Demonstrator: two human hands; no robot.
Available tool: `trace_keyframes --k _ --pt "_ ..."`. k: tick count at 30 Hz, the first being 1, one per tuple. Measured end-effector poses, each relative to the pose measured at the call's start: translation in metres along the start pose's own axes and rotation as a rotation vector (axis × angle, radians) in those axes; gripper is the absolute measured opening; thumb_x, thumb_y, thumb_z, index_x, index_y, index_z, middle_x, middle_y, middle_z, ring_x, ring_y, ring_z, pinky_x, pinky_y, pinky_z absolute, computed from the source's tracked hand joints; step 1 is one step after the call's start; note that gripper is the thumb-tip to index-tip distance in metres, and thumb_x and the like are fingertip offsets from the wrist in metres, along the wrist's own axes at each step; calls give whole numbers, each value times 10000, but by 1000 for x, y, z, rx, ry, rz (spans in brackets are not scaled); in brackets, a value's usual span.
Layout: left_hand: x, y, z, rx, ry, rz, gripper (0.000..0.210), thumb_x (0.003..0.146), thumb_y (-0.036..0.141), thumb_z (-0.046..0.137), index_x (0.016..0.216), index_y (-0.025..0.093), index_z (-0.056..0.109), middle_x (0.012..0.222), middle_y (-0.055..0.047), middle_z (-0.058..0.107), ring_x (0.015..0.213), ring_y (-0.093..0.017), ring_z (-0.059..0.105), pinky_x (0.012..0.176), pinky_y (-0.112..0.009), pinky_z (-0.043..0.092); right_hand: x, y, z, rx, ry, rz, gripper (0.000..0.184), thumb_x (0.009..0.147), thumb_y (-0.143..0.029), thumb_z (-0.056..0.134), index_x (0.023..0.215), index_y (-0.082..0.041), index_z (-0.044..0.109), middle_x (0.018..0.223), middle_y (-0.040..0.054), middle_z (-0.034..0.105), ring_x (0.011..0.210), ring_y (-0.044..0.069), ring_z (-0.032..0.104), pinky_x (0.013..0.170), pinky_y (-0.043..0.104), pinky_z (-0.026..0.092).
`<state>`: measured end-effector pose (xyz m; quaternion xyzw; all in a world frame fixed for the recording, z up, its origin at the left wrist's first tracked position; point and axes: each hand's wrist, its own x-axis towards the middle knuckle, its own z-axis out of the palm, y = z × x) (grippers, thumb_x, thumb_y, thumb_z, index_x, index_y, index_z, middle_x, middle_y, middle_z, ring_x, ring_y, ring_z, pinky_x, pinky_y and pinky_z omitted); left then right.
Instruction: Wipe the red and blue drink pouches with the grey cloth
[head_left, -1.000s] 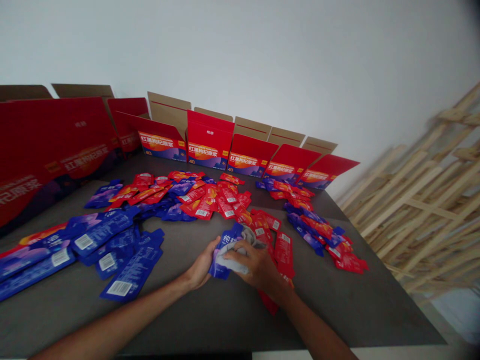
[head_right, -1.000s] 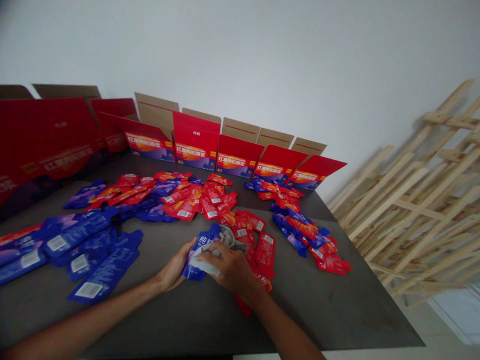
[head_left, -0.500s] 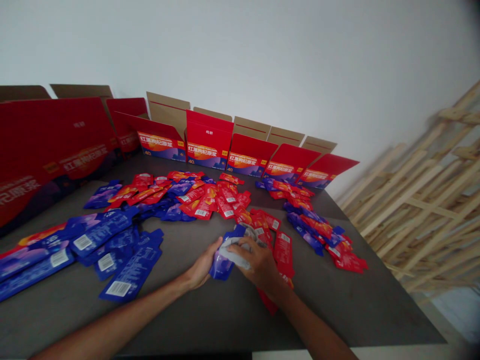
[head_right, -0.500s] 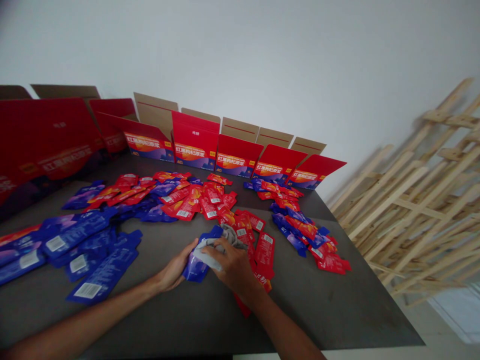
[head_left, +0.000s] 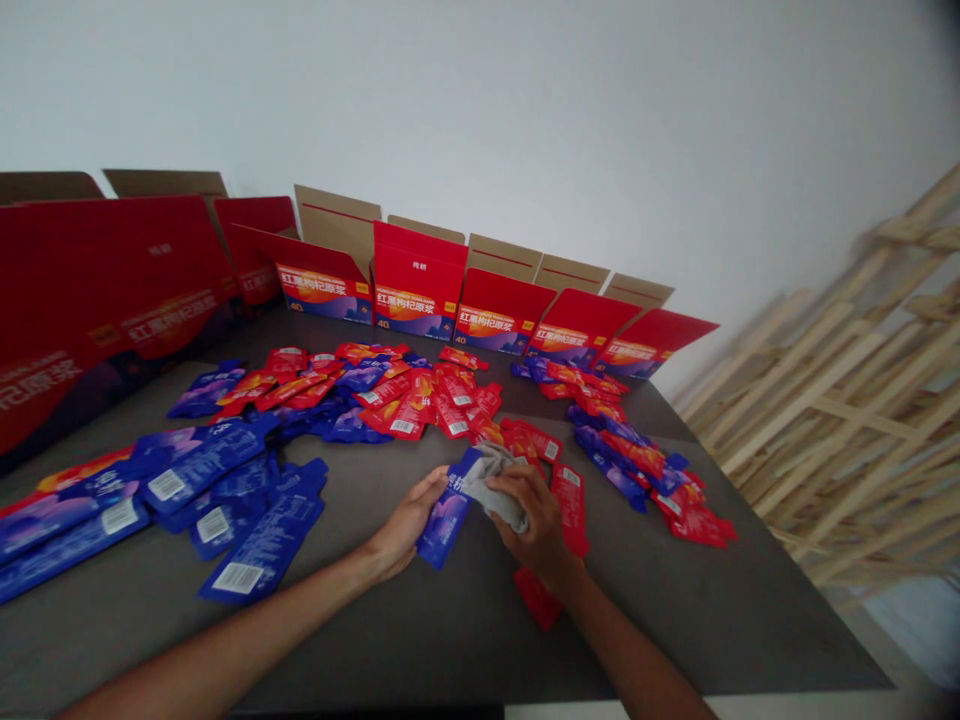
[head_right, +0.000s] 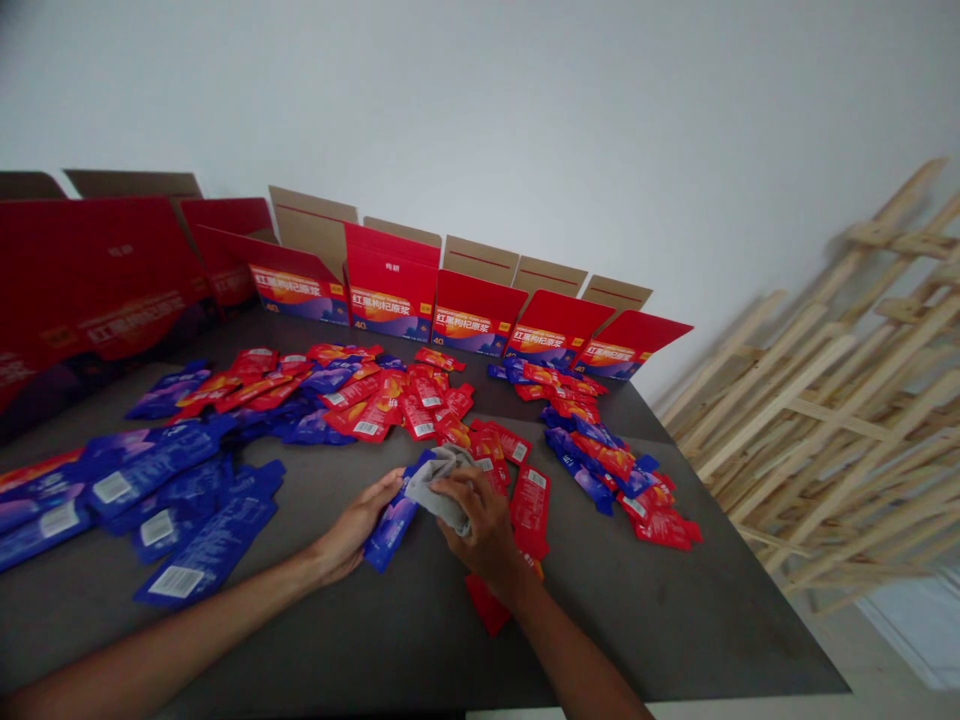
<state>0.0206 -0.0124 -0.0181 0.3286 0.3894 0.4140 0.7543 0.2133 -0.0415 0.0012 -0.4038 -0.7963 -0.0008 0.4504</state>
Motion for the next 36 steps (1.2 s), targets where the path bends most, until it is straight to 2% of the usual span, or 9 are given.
trace_keyframes --k 3,9,11,15,17,22,27,32,36 --pt "-2 -1 -3 12 61 -75 413 846 557 593 1079 216 592 616 46 558 487 -99 518 455 -192 447 -1 -5 2 8 -88 -80 318 881 -192 602 1194 -240 579 1066 81 604 977 205 631 763 319 548" --pt "-7 -3 -3 -75 -95 -183 597 778 769 477 937 203 585 550 50 486 438 -77 420 402 -165 333 -2 -16 14 -71 -230 -115 304 873 -232 650 1175 -251 621 1063 69 637 878 170 647 674 253 533" --pt "-8 -4 -1 -27 -90 -193 618 773 771 479 960 196 606 543 44 492 457 -83 429 423 -169 336 -2 -20 18 -84 -212 -74 285 869 -226 656 1153 -253 639 1063 65 645 893 168 648 700 250 534" --pt "-9 -5 3 25 -60 -23 547 805 656 574 1115 208 627 662 11 597 544 -100 490 491 -189 384 -1 -25 21 -110 -187 -2 261 856 -206 662 1112 -257 664 1065 59 657 915 175 652 736 266 540" --pt "-11 -4 5 -4 -81 16 577 820 666 542 1159 207 634 686 -2 623 563 -108 504 525 -203 411 0 -26 22 -115 -207 30 282 847 -200 672 1121 -266 663 1089 56 655 934 176 654 742 264 546" --pt "-17 1 4 -124 -188 -103 672 842 695 474 1222 169 648 626 -9 615 600 -132 552 599 -225 458 -1 -28 24 -101 -212 44 332 829 -192 693 1149 -270 655 1158 62 637 1061 201 631 806 272 554" --pt "-18 1 7 -138 -173 -125 573 889 550 544 1332 190 578 777 -25 700 663 -141 611 686 -245 482 -3 -25 25 -133 -248 68 376 815 -185 699 1177 -273 647 1139 47 634 962 196 653 761 269 555" --pt "-9 -1 5 -93 -149 -25 591 903 580 483 1303 165 607 1047 -96 737 916 -226 672 845 -310 485 -3 -17 23 -118 -374 -48 337 861 -232 654 1192 -294 636 1101 35 637 903 153 649 689 220 525" --pt "0 1 -8 62 -70 107 629 866 641 493 1238 160 656 1031 -84 743 930 -232 666 877 -315 473 -1 -17 14 -122 -561 -201 334 875 -297 650 1208 -315 624 1117 13 641 856 134 642 651 200 497"
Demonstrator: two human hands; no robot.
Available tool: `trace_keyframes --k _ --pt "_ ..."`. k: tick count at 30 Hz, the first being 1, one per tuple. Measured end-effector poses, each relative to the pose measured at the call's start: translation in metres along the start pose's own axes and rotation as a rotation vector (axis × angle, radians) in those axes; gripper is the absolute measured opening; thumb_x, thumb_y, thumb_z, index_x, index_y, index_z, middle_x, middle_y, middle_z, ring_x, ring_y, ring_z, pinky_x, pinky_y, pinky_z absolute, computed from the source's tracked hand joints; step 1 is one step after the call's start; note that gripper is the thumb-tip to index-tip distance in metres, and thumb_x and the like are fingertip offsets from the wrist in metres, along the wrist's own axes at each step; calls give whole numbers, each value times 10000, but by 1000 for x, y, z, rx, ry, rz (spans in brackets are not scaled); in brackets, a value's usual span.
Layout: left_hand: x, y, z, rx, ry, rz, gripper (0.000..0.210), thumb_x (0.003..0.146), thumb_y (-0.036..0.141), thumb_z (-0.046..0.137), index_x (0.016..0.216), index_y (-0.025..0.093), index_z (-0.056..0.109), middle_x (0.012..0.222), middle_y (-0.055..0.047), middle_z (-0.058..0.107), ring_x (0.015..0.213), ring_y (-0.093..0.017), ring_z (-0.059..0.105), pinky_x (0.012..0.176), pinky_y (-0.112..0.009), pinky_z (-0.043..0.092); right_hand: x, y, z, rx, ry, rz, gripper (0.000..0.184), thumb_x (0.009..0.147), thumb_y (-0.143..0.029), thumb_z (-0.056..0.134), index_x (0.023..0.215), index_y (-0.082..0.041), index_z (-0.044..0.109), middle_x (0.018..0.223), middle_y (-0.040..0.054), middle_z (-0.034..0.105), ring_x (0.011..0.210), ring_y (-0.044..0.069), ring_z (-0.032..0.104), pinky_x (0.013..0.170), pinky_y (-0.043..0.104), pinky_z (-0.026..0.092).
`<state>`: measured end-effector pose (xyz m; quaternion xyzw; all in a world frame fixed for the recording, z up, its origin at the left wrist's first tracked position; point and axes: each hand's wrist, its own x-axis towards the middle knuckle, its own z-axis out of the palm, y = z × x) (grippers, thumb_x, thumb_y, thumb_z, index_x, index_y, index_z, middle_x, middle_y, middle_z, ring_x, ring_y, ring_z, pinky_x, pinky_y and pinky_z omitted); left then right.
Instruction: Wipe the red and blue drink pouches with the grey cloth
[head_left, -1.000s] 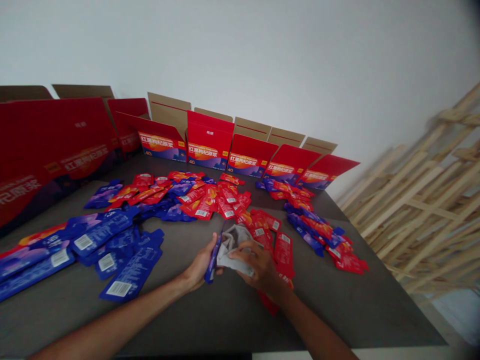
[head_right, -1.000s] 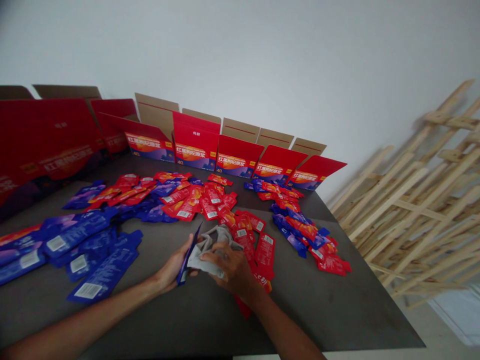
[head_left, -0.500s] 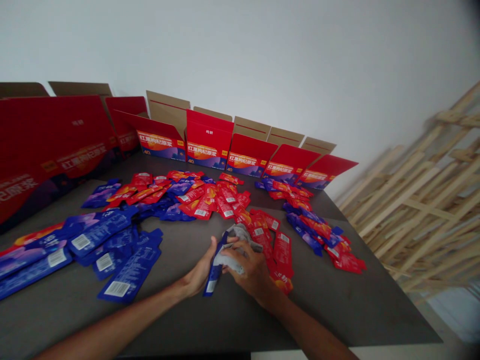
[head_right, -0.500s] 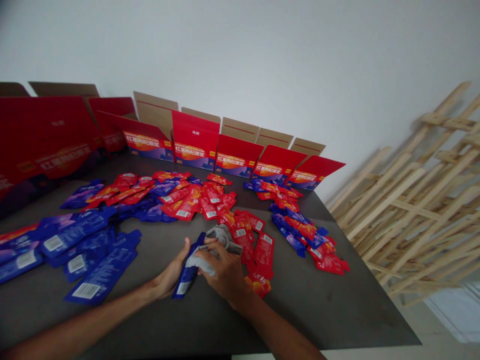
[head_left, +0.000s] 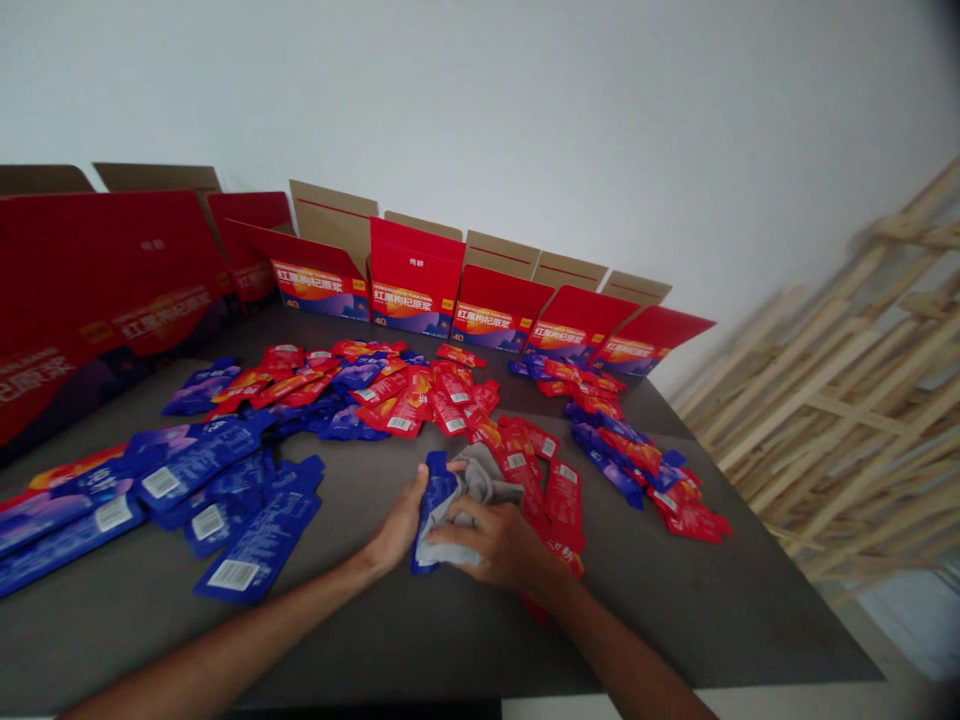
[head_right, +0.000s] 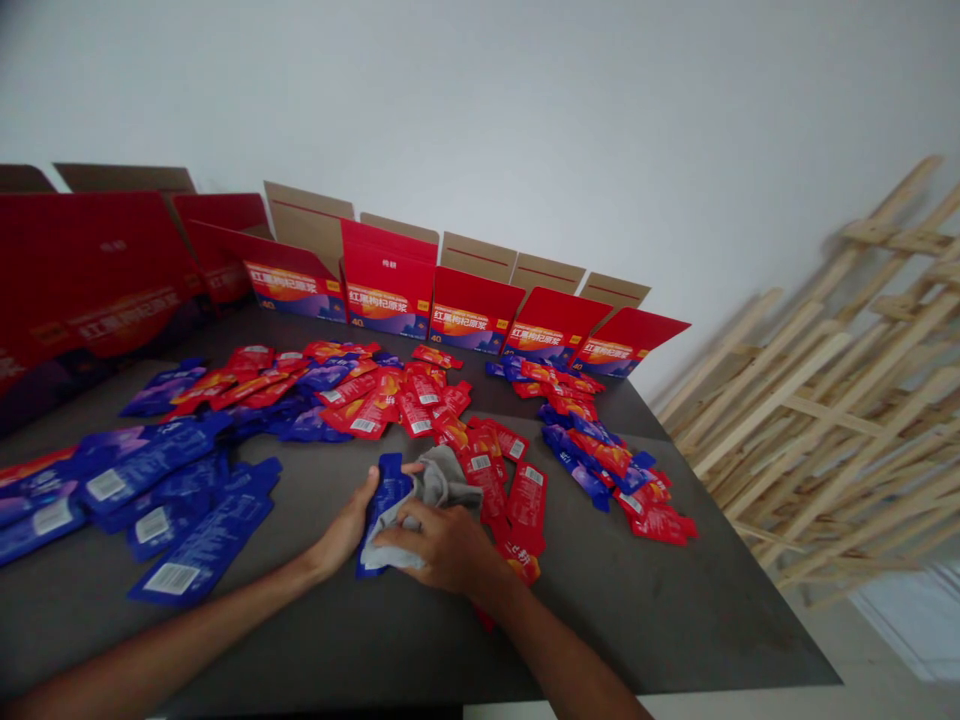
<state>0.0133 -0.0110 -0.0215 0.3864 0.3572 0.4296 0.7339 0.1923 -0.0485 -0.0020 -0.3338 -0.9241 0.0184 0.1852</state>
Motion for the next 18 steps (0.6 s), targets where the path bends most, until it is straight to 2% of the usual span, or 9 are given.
trace_keyframes --k 2,4,6,9,13,15,18 --pt "1 2 -4 33 24 -12 636 860 649 494 1243 168 654 957 -73 749 847 -219 668 826 -313 485 -1 -2 -3 -21 -80 -69 342 883 -333 643 1224 -332 611 1134 0 639 841 129 645 633 197 491" --pt "1 4 -5 24 22 -30 642 854 655 498 1236 164 657 898 -69 746 779 -206 663 781 -306 489 -1 -4 -4 -36 -98 -85 346 885 -348 642 1229 -336 607 1143 0 639 841 134 649 629 202 497" --pt "1 4 -4 -13 -5 -41 642 850 655 507 1226 158 662 884 -73 745 768 -205 665 773 -304 488 0 -5 -2 -33 -48 -39 350 880 -328 651 1227 -322 610 1132 11 642 855 142 652 643 211 514" --pt "1 -1 -4 -64 -43 -76 637 838 654 527 1194 148 678 849 -81 748 740 -211 665 742 -304 481 1 -4 0 -29 100 88 327 880 -250 645 1204 -293 628 1127 43 642 957 168 655 719 232 543" --pt "3 -10 -7 -54 -78 -97 620 835 651 531 1140 140 705 829 -79 751 758 -211 657 760 -304 468 3 -2 0 -24 259 245 368 873 -155 624 1220 -278 622 1237 77 612 1101 198 627 854 285 548" --pt "4 -11 -8 -50 -98 -95 625 838 656 521 1157 148 698 890 -83 756 807 -215 661 805 -310 465 3 -1 -2 -24 278 266 389 867 -134 623 1230 -273 616 1239 81 609 1128 205 616 865 292 547" --pt "3 -7 -6 -87 -127 -118 661 839 677 497 1209 157 671 964 -99 753 839 -228 673 834 -328 473 4 -2 -4 -26 238 206 367 867 -160 639 1215 -275 625 1153 71 632 1096 202 625 791 258 549"
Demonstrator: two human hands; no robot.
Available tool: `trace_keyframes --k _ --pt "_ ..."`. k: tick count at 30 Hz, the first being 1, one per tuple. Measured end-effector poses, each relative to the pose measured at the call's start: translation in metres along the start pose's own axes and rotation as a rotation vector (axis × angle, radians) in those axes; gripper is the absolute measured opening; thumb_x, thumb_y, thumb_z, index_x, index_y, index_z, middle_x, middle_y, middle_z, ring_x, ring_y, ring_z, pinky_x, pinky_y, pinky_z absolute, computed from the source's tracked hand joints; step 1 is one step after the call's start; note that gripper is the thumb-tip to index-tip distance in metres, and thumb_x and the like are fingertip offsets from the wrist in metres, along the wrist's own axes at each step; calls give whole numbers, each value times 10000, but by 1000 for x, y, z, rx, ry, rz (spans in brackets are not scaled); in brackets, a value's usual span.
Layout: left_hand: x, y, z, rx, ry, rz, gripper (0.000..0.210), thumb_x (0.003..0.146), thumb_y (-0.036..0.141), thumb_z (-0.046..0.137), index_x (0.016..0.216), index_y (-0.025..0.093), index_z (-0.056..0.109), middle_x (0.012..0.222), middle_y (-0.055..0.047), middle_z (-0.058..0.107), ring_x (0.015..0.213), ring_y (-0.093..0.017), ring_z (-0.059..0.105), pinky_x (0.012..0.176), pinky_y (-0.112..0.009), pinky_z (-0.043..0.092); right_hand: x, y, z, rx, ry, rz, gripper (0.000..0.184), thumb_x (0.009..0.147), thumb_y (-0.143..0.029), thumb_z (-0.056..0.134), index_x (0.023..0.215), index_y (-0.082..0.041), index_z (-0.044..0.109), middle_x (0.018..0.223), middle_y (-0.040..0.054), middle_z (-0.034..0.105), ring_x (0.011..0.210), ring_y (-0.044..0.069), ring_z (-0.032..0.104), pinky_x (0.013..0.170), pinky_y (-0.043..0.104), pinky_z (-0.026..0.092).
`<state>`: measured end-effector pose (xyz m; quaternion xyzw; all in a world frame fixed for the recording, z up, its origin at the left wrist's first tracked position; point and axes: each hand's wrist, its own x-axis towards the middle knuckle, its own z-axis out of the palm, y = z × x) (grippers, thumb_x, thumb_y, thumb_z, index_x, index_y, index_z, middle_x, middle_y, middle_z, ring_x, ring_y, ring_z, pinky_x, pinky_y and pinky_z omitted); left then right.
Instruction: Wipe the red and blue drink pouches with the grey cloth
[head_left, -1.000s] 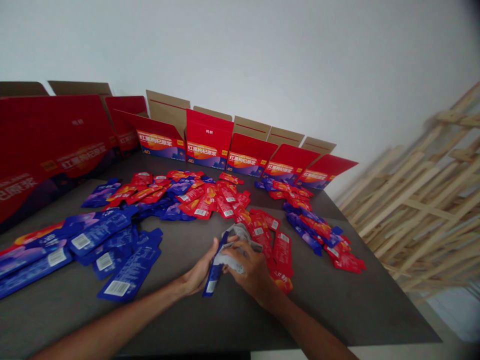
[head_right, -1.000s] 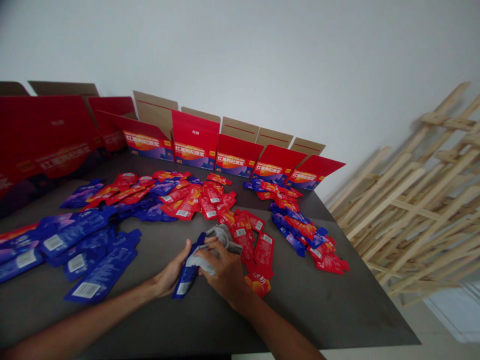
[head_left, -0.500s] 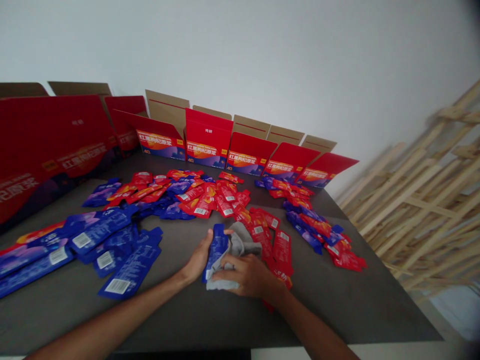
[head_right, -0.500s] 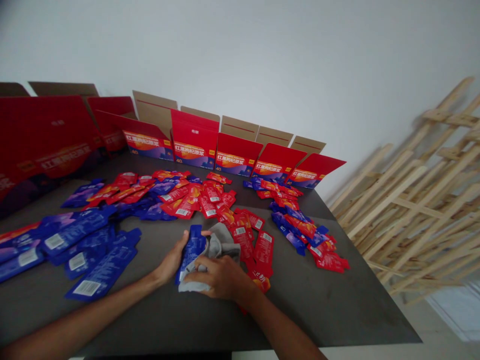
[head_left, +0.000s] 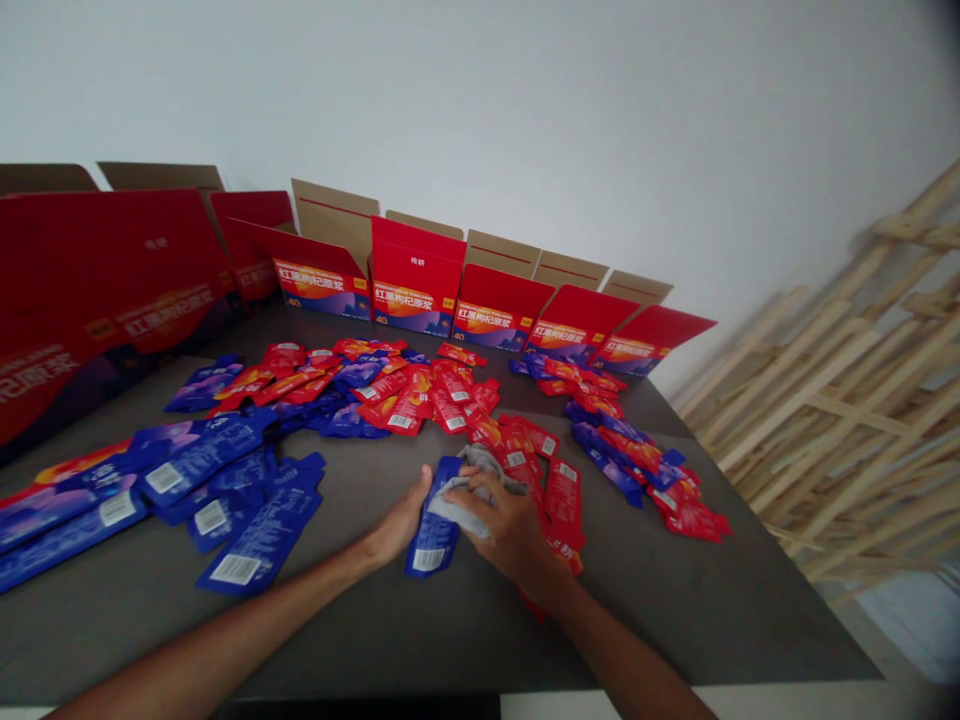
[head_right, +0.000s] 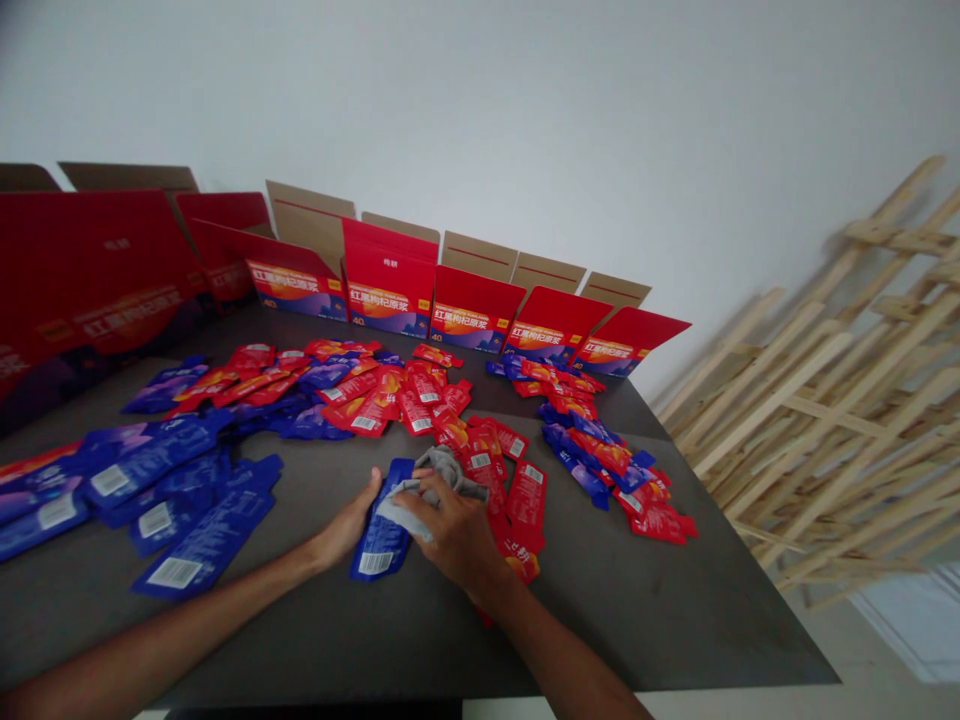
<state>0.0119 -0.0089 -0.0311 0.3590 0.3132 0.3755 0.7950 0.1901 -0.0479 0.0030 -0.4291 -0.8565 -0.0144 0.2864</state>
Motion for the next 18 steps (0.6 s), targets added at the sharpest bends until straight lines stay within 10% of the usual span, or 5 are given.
trace_keyframes --k 10,18 --pt "-5 11 5 -28 -7 -42 720 840 710 454 1279 164 622 796 -59 713 713 -188 648 695 -279 484 -4 -4 -4 -44 -315 -305 352 859 -354 675 1205 -314 626 1100 10 631 760 119 623 568 195 480" --pt "-4 2 2 3 17 -80 647 817 697 511 1062 138 726 708 -70 721 652 -194 637 682 -294 460 -3 -2 -1 -40 0 3 368 856 -212 666 1217 -269 622 1198 84 628 1056 205 641 811 280 559"
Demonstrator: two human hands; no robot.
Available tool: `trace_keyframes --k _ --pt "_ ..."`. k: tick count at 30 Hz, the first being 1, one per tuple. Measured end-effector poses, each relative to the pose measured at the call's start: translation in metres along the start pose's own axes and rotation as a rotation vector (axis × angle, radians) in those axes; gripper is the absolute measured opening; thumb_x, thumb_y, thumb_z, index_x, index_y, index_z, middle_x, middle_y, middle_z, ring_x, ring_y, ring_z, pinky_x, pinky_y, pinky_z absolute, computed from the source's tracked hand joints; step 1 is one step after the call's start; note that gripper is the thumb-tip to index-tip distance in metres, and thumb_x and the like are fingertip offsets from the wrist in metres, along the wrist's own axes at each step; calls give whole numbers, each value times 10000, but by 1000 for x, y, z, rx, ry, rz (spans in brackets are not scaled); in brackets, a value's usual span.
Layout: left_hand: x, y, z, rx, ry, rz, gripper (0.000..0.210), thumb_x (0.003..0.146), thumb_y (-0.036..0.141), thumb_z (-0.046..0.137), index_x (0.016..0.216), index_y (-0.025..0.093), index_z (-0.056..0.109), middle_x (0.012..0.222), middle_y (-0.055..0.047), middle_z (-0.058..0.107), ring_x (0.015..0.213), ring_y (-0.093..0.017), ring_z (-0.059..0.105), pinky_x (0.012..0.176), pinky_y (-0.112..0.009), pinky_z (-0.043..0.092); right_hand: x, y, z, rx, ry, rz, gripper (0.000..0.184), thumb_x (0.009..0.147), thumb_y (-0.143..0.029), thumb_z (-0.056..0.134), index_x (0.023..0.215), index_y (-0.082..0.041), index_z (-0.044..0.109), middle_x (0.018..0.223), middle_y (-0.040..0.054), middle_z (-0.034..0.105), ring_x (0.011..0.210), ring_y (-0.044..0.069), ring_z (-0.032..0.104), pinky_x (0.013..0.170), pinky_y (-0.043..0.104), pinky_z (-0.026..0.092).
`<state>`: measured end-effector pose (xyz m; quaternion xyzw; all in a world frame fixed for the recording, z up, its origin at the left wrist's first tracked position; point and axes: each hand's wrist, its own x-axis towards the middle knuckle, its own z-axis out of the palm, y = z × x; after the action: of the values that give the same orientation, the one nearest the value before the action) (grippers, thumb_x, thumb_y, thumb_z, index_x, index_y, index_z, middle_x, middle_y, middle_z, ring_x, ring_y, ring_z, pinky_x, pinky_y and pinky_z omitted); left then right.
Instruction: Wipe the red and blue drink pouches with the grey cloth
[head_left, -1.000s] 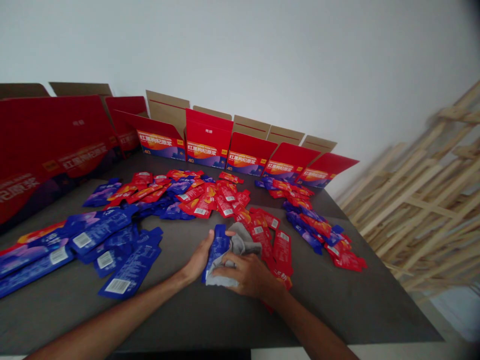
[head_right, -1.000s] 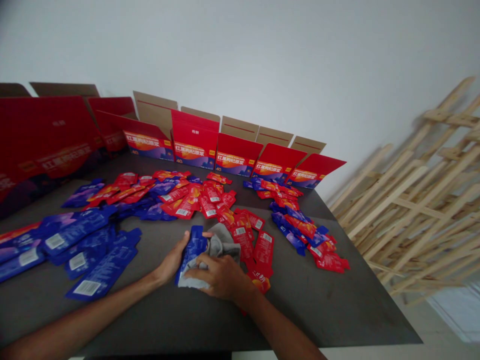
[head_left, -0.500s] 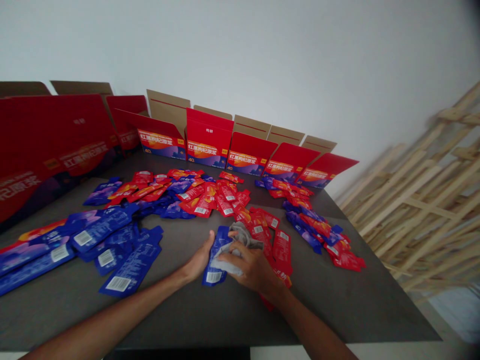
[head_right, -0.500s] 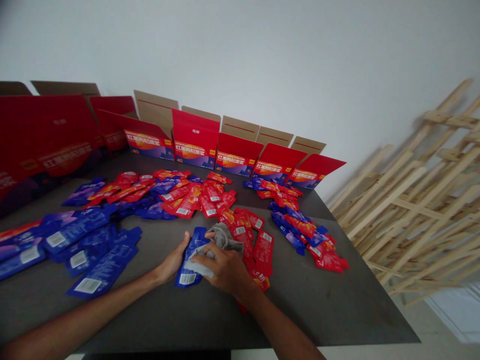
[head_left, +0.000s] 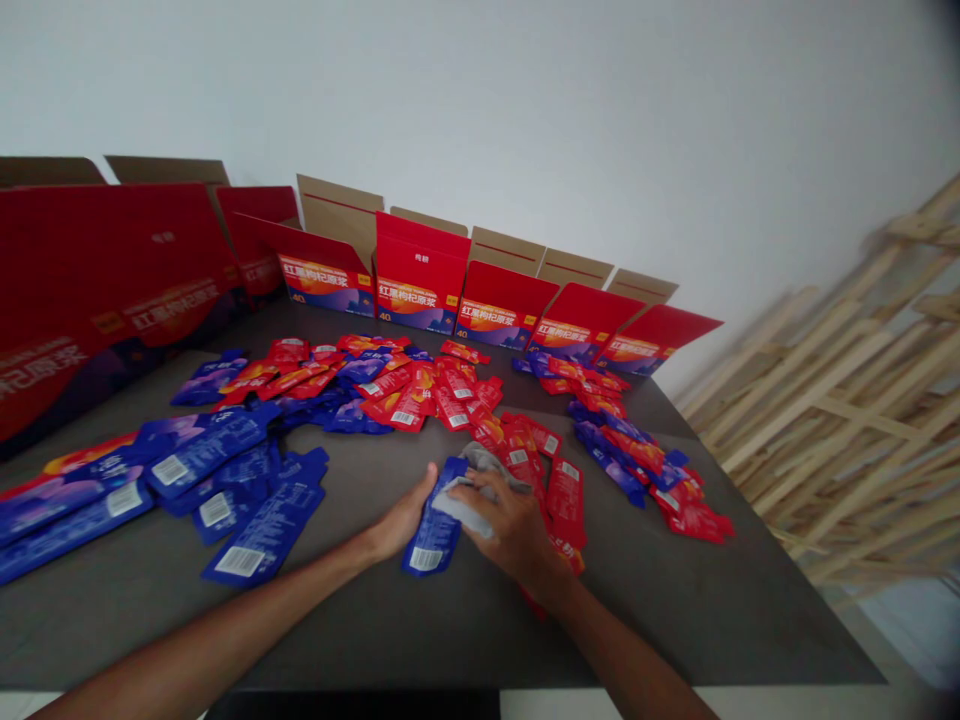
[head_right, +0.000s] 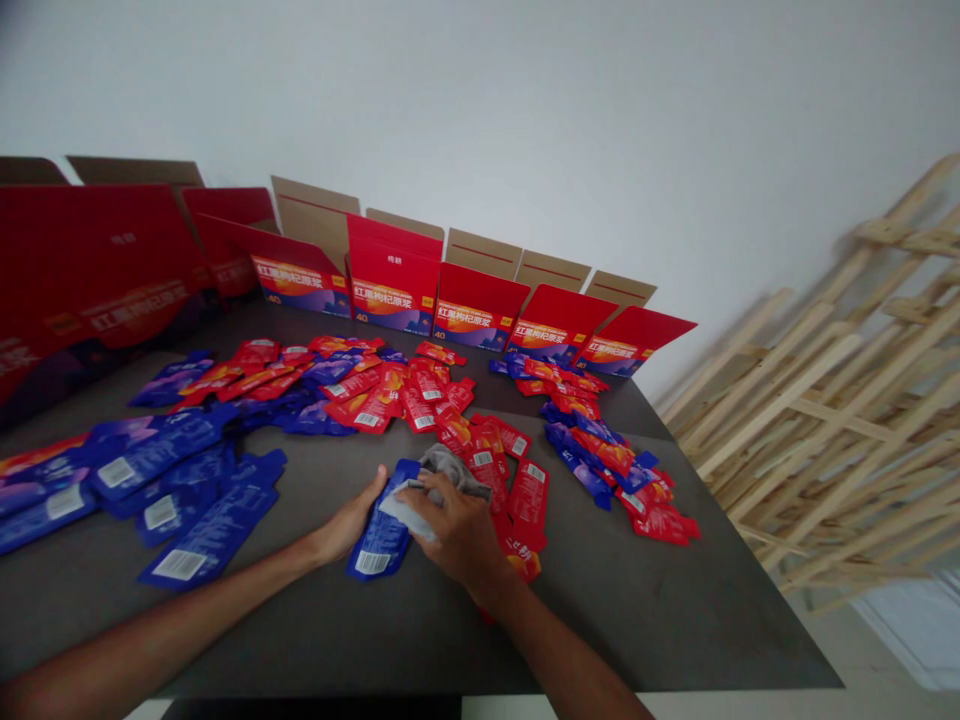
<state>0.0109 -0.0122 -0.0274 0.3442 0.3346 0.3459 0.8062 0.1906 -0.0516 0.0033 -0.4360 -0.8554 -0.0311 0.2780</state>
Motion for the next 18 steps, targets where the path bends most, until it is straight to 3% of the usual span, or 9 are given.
trace_keyframes --k 3,6,10,14,18 --pt "1 -2 -2 11 12 13 604 811 683 537 1009 149 740 679 -57 713 645 -190 630 696 -295 456 2 1 -2 12 39 55 392 851 -176 658 1229 -271 611 1190 80 634 1102 212 626 832 297 565" --pt "1 0 0 1 -4 17 636 824 693 505 1078 152 724 718 -61 724 647 -192 635 700 -301 463 2 2 -3 23 1 12 371 859 -194 651 1220 -275 618 1190 83 630 1101 207 626 810 279 564" --pt "0 5 2 -63 -94 7 709 847 706 443 1255 161 639 834 -77 729 732 -204 662 735 -307 486 1 3 -4 36 -193 -173 369 847 -297 683 1212 -288 624 1115 53 639 949 171 654 679 219 535" --pt "0 4 0 -37 -66 10 754 836 716 450 1357 182 557 791 -49 703 685 -188 644 662 -282 484 -1 3 -6 6 -366 -327 382 858 -368 671 1232 -321 608 1114 22 632 795 133 633 584 201 479" --pt "1 3 0 -79 -80 37 719 864 677 455 1386 187 531 930 -79 733 728 -186 658 713 -291 485 -2 2 -2 2 -321 -270 395 862 -362 673 1246 -313 595 1130 33 622 853 147 634 601 206 481"
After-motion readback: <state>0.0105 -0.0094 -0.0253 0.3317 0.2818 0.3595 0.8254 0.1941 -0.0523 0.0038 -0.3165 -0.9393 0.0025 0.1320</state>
